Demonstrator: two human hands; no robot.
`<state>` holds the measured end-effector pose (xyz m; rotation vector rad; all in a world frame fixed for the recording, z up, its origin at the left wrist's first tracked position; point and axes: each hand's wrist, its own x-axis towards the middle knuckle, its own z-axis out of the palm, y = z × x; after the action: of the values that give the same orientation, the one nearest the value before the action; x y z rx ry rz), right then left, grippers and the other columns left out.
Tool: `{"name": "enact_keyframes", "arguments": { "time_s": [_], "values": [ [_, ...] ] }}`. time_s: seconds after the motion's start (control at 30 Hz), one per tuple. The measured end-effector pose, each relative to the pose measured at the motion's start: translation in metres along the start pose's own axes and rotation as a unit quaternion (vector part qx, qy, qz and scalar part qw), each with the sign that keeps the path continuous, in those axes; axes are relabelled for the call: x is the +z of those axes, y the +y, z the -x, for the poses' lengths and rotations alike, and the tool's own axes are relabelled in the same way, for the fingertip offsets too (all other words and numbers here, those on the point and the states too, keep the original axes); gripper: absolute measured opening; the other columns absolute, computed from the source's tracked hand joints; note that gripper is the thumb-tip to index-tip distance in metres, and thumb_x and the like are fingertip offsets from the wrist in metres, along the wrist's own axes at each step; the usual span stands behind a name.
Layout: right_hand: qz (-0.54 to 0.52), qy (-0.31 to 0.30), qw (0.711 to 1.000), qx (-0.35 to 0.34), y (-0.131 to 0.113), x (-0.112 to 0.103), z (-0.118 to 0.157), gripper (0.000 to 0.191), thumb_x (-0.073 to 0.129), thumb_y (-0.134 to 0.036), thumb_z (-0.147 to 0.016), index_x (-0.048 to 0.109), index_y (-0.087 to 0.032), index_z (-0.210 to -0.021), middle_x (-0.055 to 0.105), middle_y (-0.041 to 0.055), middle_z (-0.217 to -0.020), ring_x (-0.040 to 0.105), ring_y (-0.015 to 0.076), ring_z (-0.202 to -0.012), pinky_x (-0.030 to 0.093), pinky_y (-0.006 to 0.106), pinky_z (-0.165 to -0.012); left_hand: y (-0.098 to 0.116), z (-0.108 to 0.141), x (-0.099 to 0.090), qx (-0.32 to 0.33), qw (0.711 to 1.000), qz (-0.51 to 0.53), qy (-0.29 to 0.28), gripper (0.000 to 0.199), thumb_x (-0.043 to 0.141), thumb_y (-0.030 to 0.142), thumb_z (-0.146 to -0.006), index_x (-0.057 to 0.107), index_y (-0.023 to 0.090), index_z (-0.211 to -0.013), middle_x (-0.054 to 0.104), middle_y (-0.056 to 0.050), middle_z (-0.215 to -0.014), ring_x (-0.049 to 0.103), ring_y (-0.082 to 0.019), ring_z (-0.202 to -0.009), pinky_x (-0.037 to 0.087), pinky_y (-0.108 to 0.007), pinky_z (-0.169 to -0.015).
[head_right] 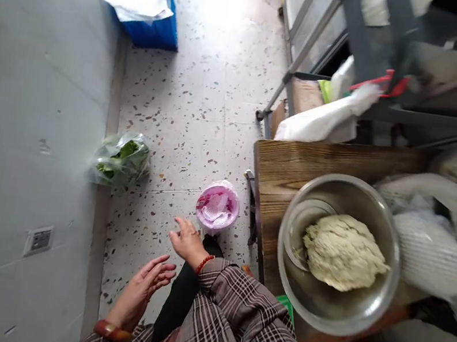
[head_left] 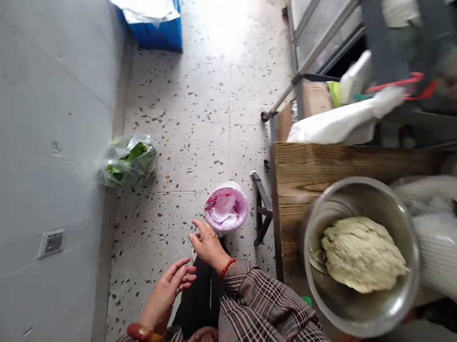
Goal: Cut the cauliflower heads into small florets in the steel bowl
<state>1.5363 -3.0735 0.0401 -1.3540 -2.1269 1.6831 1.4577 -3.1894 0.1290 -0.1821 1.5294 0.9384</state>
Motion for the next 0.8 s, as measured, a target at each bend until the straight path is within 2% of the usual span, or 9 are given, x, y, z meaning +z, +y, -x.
{"name": "enact_keyframes", "arguments": {
  "time_s": [0.1,0.2,0.33,0.47,0.57,0.8],
  "values": [
    [-0.032,0.018,0.999,0.001,-0.029,-0.032,0.043,0.037,0.056,-0.026,-0.086,0.059,-0.021,-0.123,0.067,0.0066,-0.112,0.065,0.0144,-0.084,0.051,0.03,-0.086,0.011,0.021,-0.001,0.033,0.999,-0.031,-0.026,0.071,0.076,0.059,-0.061,0.058,0.014,-0.114,0.072,-0.01,-0.095,0.067,-0.019,-0.081,0.052,-0.029,-0.074],
    [-0.081,0.045,0.996,0.009,-0.055,-0.063,0.098,0.03,0.054,-0.026,-0.087,0.066,-0.02,-0.114,0.071,0.0036,-0.101,0.066,0.0149,-0.086,0.052,0.027,-0.081,0.022,0.047,0.002,0.061,0.993,-0.072,-0.065,0.072,0.076,0.059,-0.061,0.058,0.015,-0.115,0.072,-0.01,-0.097,0.067,-0.018,-0.082,0.052,-0.028,-0.074],
    [-0.159,0.111,0.98,0.032,-0.075,-0.09,0.175,0.028,0.055,-0.031,-0.087,0.069,-0.02,-0.109,0.072,0.0028,-0.094,0.067,0.0149,-0.082,0.051,0.027,-0.076,0.033,0.083,0.013,0.086,0.98,-0.141,-0.116,0.073,0.077,0.059,-0.058,0.06,0.014,-0.113,0.073,-0.011,-0.095,0.067,-0.019,-0.081,0.053,-0.028,-0.072],
    [-0.306,0.174,0.933,0.074,-0.078,-0.107,0.234,0.036,0.057,-0.045,-0.085,0.067,-0.019,-0.107,0.072,0.0037,-0.089,0.066,0.0135,-0.071,0.05,0.027,-0.067,0.04,0.112,0.032,0.121,0.957,-0.204,-0.165,0.07,0.075,0.06,-0.062,0.061,0.013,-0.111,0.072,-0.012,-0.095,0.067,-0.02,-0.079,0.053,-0.03,-0.074],
    [-0.379,0.234,0.892,0.083,-0.078,-0.124,0.269,0.044,0.062,-0.056,-0.079,0.066,-0.02,-0.103,0.071,0.0031,-0.089,0.065,0.0138,-0.071,0.046,0.025,-0.061,0.043,0.129,0.05,0.143,0.936,-0.241,-0.212,0.067,0.072,0.06,-0.066,0.06,0.014,-0.114,0.071,-0.012,-0.098,0.067,-0.019,-0.081,0.052,-0.031,-0.076],
    [-0.47,0.367,0.801,0.052,-0.078,-0.162,0.334,0.049,0.065,-0.06,-0.075,0.066,-0.018,-0.1,0.07,0.004,-0.089,0.063,0.0116,-0.071,0.042,0.022,-0.06,0.045,0.15,0.099,0.155,0.898,-0.295,-0.287,0.065,0.072,0.059,-0.065,0.063,0.014,-0.11,0.071,-0.01,-0.094,0.066,-0.019,-0.079,0.052,-0.031,-0.074]
  ]
}}
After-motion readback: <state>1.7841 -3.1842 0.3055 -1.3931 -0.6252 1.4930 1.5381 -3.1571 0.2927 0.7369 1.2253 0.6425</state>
